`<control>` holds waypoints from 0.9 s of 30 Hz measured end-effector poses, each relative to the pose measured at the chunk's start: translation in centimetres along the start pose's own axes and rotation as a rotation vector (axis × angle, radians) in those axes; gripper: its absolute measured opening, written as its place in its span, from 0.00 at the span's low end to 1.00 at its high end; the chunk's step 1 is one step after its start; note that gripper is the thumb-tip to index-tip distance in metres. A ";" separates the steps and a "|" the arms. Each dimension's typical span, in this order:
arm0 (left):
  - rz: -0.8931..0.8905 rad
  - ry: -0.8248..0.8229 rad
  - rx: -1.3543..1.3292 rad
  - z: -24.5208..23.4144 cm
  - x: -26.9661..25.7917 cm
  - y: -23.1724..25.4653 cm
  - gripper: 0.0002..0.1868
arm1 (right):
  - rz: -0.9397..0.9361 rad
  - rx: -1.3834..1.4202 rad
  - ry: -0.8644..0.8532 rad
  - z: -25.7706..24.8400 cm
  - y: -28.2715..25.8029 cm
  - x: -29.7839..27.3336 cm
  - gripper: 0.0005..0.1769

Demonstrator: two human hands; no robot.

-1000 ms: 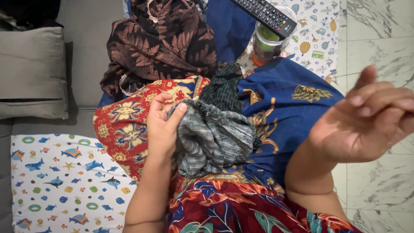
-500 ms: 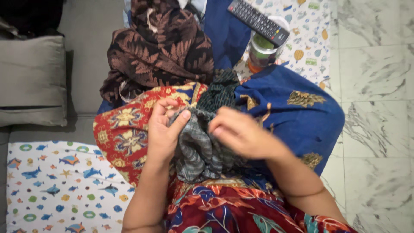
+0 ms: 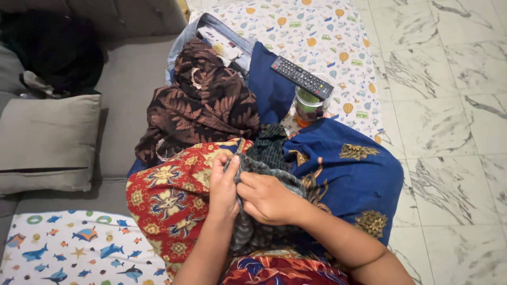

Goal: The person sits on a bed with a gray plaid garment in their lap and hand-sews at its waistband area, repeatedly working the fabric with both hands and pulling thread through, mending the clothing.

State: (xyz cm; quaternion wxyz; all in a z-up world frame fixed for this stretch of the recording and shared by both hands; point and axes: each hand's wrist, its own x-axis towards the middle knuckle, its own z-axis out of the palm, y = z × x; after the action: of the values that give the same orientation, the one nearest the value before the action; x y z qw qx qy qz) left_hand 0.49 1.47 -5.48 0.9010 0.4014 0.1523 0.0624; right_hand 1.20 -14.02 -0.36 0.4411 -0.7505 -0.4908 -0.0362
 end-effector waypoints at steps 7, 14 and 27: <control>-0.076 0.004 0.054 -0.3 0.3 -0.5 0.10 | 0.063 0.091 -0.160 -1.0 0.7 -0.9 0.07; -0.091 -0.287 0.074 1.4 -1.3 1.3 0.12 | 0.299 0.343 0.275 -4.8 3.1 -2.4 0.19; 0.327 -0.230 1.157 1.3 -4.5 8.6 0.18 | 0.481 0.909 0.148 -1.8 5.2 -3.4 0.07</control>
State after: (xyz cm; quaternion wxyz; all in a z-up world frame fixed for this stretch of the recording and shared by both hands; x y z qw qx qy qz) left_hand -3.22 5.28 2.72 0.5262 0.8480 -0.0004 0.0631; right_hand 4.08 -18.36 -4.18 0.7518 -0.5702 -0.2380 0.2301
